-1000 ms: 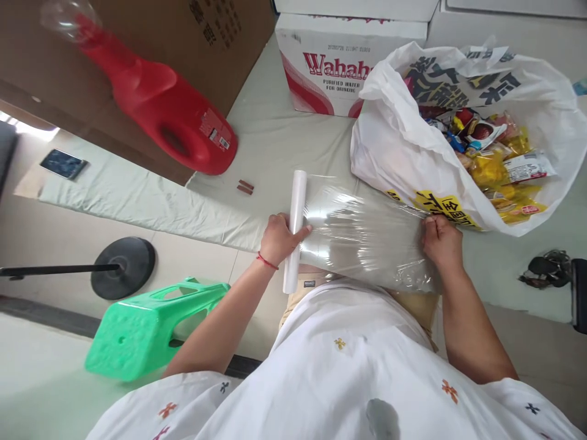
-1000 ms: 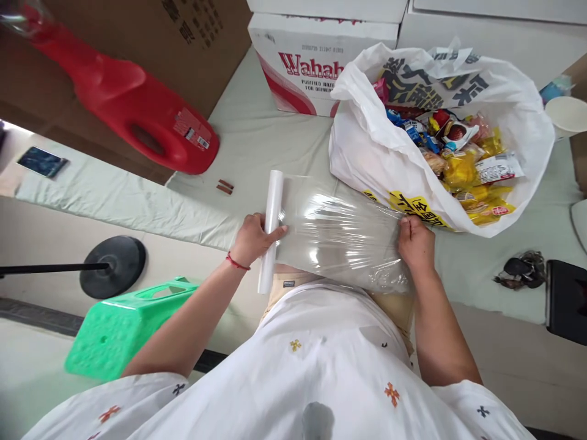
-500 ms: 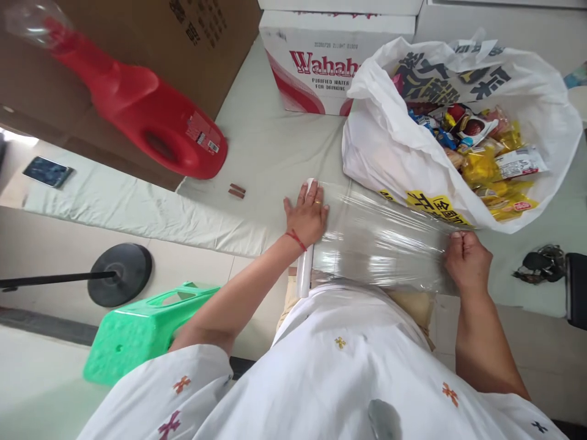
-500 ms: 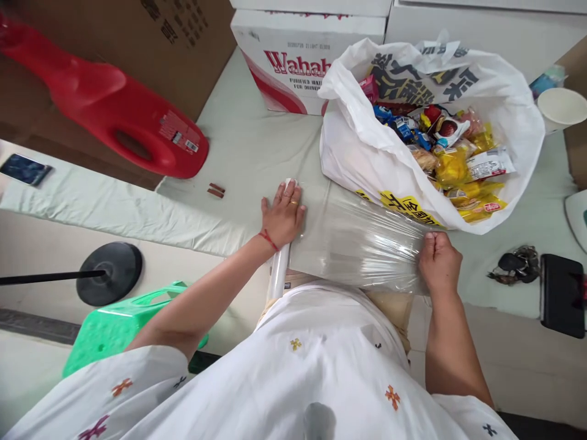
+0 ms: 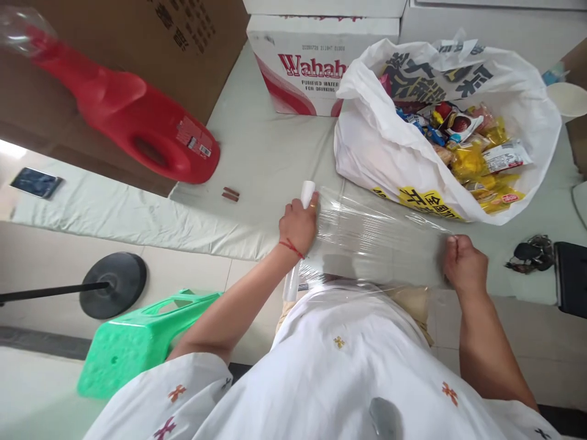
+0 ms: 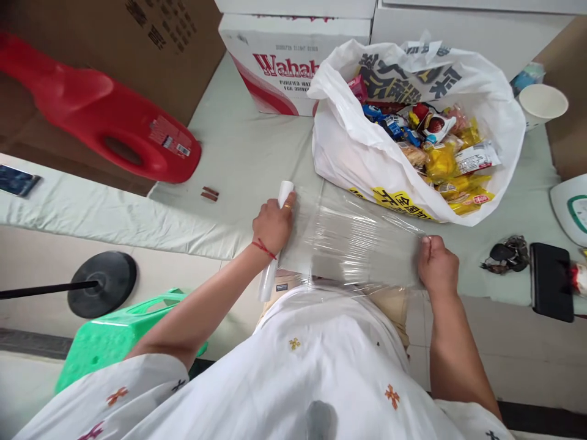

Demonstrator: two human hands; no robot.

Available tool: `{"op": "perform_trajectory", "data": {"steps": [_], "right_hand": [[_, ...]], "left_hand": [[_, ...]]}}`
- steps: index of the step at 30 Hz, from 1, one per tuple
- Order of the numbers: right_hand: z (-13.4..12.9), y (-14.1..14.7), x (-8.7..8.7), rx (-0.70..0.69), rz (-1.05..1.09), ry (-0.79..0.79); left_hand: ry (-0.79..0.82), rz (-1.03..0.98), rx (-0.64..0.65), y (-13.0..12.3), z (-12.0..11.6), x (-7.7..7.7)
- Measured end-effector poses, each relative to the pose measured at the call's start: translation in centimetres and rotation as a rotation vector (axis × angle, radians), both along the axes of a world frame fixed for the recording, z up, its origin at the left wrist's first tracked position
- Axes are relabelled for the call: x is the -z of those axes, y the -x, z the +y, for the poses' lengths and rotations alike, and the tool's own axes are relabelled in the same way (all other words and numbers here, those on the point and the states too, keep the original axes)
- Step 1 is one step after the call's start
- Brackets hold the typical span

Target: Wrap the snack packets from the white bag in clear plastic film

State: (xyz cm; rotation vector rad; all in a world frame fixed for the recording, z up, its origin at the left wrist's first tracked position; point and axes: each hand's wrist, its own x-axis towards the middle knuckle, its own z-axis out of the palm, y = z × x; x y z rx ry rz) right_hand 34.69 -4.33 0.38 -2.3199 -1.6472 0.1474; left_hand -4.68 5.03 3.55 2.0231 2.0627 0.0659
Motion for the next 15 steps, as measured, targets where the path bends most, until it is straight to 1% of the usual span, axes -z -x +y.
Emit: {"op": "perform_trajectory", "data": {"steps": [3, 5, 7, 12, 15], "right_hand": [[1.4, 0.7, 0.2, -0.073, -0.076, 0.075], [1.4, 1.1, 0.2, -0.064, -0.090, 0.078], [0.9, 1.3, 0.1, -0.043, -0.091, 0.060], [-1.5, 1.4, -0.1, -0.006, -0.027, 0.032], [-2.9, 2.1, -0.2, 0.009, 0.022, -0.034]], "left_hand": [[0.022, 0.074, -0.066, 1.1, -0.4, -0.5], [0.004, 0.075, -0.062, 1.5, -0.4, -0.4], [-0.011, 0.059, -0.051, 1.6, -0.3, -0.2], [-0.003, 0.049, -0.055, 1.2, -0.1, 0.3], [0.011, 0.058, -0.050, 0.9, -0.3, 0.2]]}}
